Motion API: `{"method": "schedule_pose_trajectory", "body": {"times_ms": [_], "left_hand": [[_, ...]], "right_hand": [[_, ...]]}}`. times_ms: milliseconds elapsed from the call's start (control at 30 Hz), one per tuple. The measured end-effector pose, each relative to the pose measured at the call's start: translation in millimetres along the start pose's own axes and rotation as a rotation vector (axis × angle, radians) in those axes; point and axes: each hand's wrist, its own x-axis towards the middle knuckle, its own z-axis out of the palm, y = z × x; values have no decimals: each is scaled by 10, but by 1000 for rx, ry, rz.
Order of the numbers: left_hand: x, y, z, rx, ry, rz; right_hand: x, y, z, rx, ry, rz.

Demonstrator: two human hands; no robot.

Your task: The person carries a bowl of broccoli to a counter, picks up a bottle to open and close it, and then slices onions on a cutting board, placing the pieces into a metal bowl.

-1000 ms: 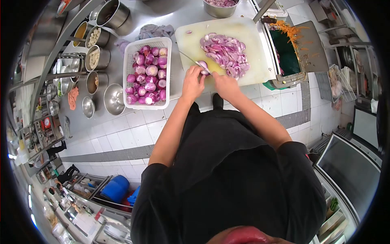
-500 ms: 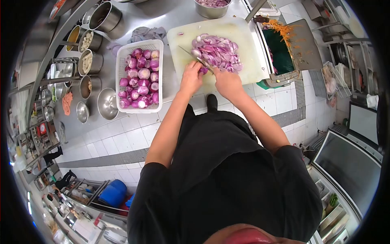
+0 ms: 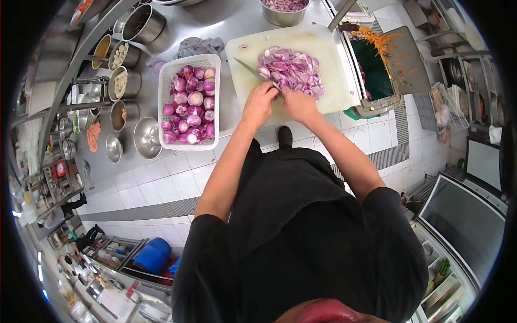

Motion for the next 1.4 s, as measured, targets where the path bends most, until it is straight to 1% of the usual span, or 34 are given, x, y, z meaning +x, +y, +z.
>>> {"method": "schedule_pose_trajectory", "body": {"times_ms": [33,67,133,167,233,267,333,467,533,600,633,767,833,933,967,1033,1100,1167,1233,1267,1333,1367,1400], "left_hand": [[38,-21,-8,55,-23,149],[45,-17,7,54,-24,153],[10,59,48,226,-81,-176],[-9,97,38,227,-80,-175],[-99,191,6,-216,33,-648],[-173,127,8,-215,29,-648],[-284,5,-42,35,104,-82],[-163,-10,38,-47,87,-82],[-141,17,83,-92,66,-94],[-146,40,90,-114,79,-136],[-172,42,100,-137,89,-173],[-185,17,103,-93,91,-170],[-174,29,109,-96,124,-131],[-209,-17,175,-80,129,-157],[-183,-23,174,-78,132,-157],[-197,-33,159,-116,117,-142],[-198,-20,163,-106,131,-141],[-200,47,102,-100,142,-129],[-168,104,-40,0,40,-84],[-83,158,-119,3,36,-78],[155,237,-245,131,303,26],[269,245,-240,129,305,27],[440,249,-208,167,241,-95]], "right_hand": [[28,17,-66,8,-46,18],[29,17,-72,9,-44,20],[-29,0,-59,-18,-48,60],[-64,-18,-21,-18,-46,59],[-185,-73,97,6,-25,59],[-190,-93,88,9,-26,63],[-186,-118,45,-1,-17,26],[-171,-186,-178,-92,-11,-6],[-315,-244,-328,-110,48,-49],[-240,-172,-77,-118,52,-19],[-230,-212,-81,-124,59,16],[-223,-240,-237,-149,-5,-21],[-293,-233,-251,-92,18,-25],[-200,-100,96,-108,11,-4],[-201,-155,-68,-108,13,-7],[-267,-259,-340,-9,-96,39],[-247,-158,2,47,-83,66],[-250,-120,73,102,-61,102],[-164,-63,50,106,-69,32],[-220,-93,-23,111,-62,35],[-380,-143,-167,213,32,-8],[-431,-152,-125,210,33,-8],[-488,-147,-42,201,-60,-6]]}}
